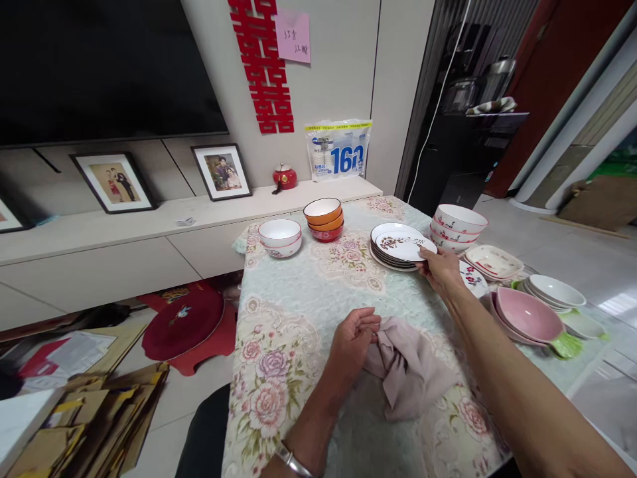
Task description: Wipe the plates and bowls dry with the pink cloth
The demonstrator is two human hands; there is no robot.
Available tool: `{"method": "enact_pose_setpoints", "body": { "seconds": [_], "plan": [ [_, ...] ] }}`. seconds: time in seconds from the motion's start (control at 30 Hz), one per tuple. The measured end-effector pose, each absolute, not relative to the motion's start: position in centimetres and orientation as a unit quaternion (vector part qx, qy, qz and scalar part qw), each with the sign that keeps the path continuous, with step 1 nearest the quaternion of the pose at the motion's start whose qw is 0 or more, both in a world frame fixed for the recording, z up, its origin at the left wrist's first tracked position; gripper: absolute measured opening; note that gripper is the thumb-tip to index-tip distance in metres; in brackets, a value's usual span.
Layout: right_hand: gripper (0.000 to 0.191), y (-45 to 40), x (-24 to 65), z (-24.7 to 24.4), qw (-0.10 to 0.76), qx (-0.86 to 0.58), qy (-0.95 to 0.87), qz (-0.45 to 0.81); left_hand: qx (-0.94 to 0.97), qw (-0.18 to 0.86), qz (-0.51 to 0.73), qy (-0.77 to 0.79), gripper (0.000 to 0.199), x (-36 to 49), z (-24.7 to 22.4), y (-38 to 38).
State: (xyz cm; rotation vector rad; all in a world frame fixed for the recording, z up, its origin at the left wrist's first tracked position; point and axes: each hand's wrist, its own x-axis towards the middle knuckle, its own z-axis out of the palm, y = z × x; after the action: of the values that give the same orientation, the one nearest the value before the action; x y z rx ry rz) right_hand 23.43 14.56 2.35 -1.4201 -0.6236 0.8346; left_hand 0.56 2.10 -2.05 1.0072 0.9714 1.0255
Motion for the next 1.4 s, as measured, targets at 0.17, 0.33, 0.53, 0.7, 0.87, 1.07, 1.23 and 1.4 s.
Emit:
{"method": "enact_pose_setpoints", "body": {
  "seconds": [0.17,0.33,0.53,0.7,0.87,1.07,1.23,1.4],
  "plan": [
    [0.007,14.6,23.0,3.3,0.616,-0.626,-0.258,0.403,0.449,0.644,0.447,0.428,0.035,0.6,-2.1,2.1],
    [0.01,14.1,22.8,3.7,0.611,-0.614,-0.263,0.426,0.451,0.643,0.447,0.428,0.035,0.6,-2.2,2.1],
    [0.015,13.5,22.4,2.9,0.609,-0.601,-0.296,0.424,0.45,0.639,0.453,0.429,0.036,0.7,-2.3,2.2],
    [0.026,14.0,22.0,2.1,0.617,-0.607,-0.308,0.396,0.445,0.64,0.455,0.431,0.036,0.7,-2.6,2.2],
    [0.056,14.7,21.8,1.9,0.63,-0.629,-0.304,0.338,0.438,0.642,0.46,0.43,0.036,0.7,-2.4,2.3],
    [0.079,12.8,18.8,1.1,0.671,-0.613,-0.349,0.228,0.417,0.647,0.47,0.433,0.032,0.7,-1.6,2.1],
    [0.057,10.5,14.8,-1.6,0.542,-0.625,-0.513,0.229,0.365,0.645,0.519,0.425,0.032,0.7,-1.5,2.0],
    [0.048,10.5,14.5,-3.8,0.459,-0.584,-0.611,0.272,0.264,0.602,0.609,0.444,0.035,0.4,-1.8,2.3]
  ]
}}
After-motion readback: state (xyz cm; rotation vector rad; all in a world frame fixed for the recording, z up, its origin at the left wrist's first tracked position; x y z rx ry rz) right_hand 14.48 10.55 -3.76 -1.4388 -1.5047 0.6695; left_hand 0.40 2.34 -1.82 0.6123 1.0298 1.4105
